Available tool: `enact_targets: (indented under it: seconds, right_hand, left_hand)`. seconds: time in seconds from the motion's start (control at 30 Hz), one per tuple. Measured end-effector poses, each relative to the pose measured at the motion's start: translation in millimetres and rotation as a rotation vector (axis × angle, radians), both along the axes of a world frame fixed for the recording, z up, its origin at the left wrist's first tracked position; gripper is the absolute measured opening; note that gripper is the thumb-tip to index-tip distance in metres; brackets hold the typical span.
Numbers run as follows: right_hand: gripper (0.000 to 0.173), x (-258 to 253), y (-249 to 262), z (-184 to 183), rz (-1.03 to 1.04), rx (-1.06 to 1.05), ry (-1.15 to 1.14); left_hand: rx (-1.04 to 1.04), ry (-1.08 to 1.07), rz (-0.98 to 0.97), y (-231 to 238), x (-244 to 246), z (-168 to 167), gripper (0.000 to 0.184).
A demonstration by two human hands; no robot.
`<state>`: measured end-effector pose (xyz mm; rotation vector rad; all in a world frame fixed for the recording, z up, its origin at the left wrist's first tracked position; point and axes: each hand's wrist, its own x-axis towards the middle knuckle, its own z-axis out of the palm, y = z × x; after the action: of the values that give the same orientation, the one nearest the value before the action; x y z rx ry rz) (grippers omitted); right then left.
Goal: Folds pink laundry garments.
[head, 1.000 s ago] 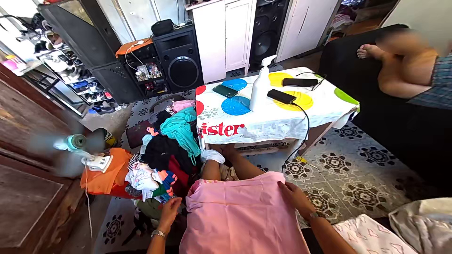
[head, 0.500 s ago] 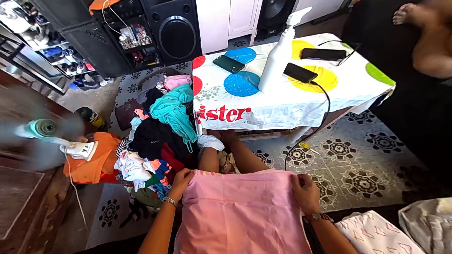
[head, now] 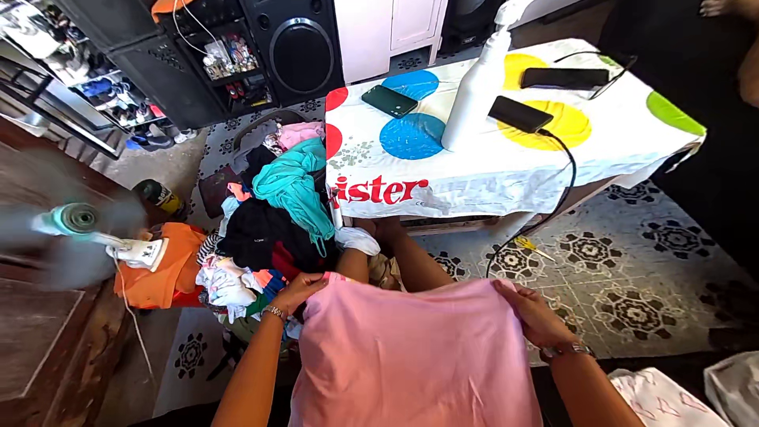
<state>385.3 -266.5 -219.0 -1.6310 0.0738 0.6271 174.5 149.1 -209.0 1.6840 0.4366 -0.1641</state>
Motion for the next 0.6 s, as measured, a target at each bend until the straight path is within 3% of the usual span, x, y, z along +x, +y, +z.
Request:
enact_targets:
  seconds: [0.07, 0.2, 0.33, 0.47, 0.53, 0.6]
  right_hand:
    - [0.024, 7.8, 1.9, -12.3, -0.033, -0.057, -0.027]
    - [0.028, 15.0, 3.7, -46.3, 0.009, -0.229, -0.028]
    - [0.026, 6.2, 3.1, -50.9, -0.070, -0.150, -0.041]
    - [0.022, 7.9, 4.5, -43.8, -0.180, -0.049, -0.117]
    - [0.022, 16.4, 10.1, -37.1, -0.188, -0.085, -0.185]
    - [0.025, 28.4, 16.9, -35.6, -0.133, -0.229, -0.251]
  left_hand:
    - [0.062, 0.051, -0.015, 5.1, 10.7, -14.1, 0.035]
    - [0.151, 0.222, -0.031, 18.6, 13.9, -50.4, 0.037]
    - [0.135, 0.357, -0.044, 32.2, -11.2, -62.9, 0.050]
    - [0.171, 0.328, -0.161, 53.2, -33.0, -57.7, 0.037]
    - [0.150, 0.180, -0.030, 55.7, -33.4, -53.6, 0.024]
    - [0.105, -0.003, 0.248, 49.6, -27.2, -60.2, 0.019]
